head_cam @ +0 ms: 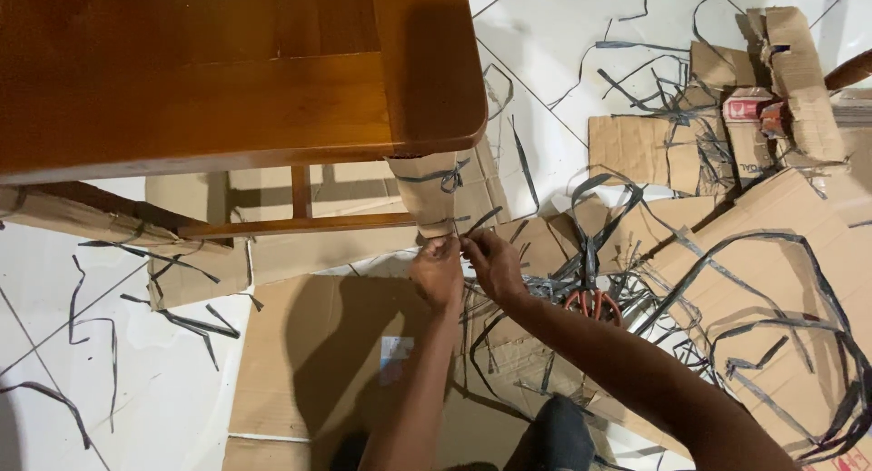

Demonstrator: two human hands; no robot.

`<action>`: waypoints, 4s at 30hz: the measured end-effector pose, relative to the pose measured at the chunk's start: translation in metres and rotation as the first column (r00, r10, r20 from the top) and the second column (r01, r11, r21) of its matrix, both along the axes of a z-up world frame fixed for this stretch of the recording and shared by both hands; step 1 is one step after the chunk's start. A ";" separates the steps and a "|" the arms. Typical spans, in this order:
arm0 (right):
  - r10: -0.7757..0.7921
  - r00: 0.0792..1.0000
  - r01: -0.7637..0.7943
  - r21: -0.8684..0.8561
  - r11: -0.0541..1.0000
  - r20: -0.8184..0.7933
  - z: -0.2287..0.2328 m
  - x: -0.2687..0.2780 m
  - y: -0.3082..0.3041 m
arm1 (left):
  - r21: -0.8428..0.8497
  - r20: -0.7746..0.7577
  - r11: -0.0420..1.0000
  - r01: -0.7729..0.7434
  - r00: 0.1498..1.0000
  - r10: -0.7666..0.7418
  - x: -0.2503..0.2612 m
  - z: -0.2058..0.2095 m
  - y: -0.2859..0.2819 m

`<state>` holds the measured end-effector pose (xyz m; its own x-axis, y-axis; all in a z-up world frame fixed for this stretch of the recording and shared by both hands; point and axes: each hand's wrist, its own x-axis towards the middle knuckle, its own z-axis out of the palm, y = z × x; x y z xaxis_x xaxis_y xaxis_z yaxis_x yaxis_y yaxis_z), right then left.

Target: Wrapping a wooden chair leg with cardboard and securing it with plastic straps

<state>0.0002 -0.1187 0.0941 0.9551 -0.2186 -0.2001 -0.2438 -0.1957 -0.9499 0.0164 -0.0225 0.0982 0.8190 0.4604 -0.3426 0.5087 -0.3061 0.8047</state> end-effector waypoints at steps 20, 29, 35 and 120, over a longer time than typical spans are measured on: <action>0.151 0.972 -0.096 -0.278 0.956 0.183 0.000 0.005 -0.001 | -0.583 0.253 0.810 -0.064 0.933 0.255 -0.043 -0.029 -0.009; 0.176 0.984 -0.169 0.150 0.974 -0.032 -0.002 0.007 -0.006 | -0.715 0.253 0.697 -0.057 0.908 0.335 -0.037 -0.072 -0.024; 0.201 0.969 -0.150 0.304 0.941 -0.144 0.005 0.013 -0.006 | -0.527 0.135 0.844 -0.101 0.970 0.200 -0.039 -0.014 0.001; 0.013 1.000 -0.018 -0.250 0.968 -0.024 -0.110 0.125 -0.027 | -0.586 0.241 0.792 0.170 0.970 -0.030 -0.014 -0.083 0.011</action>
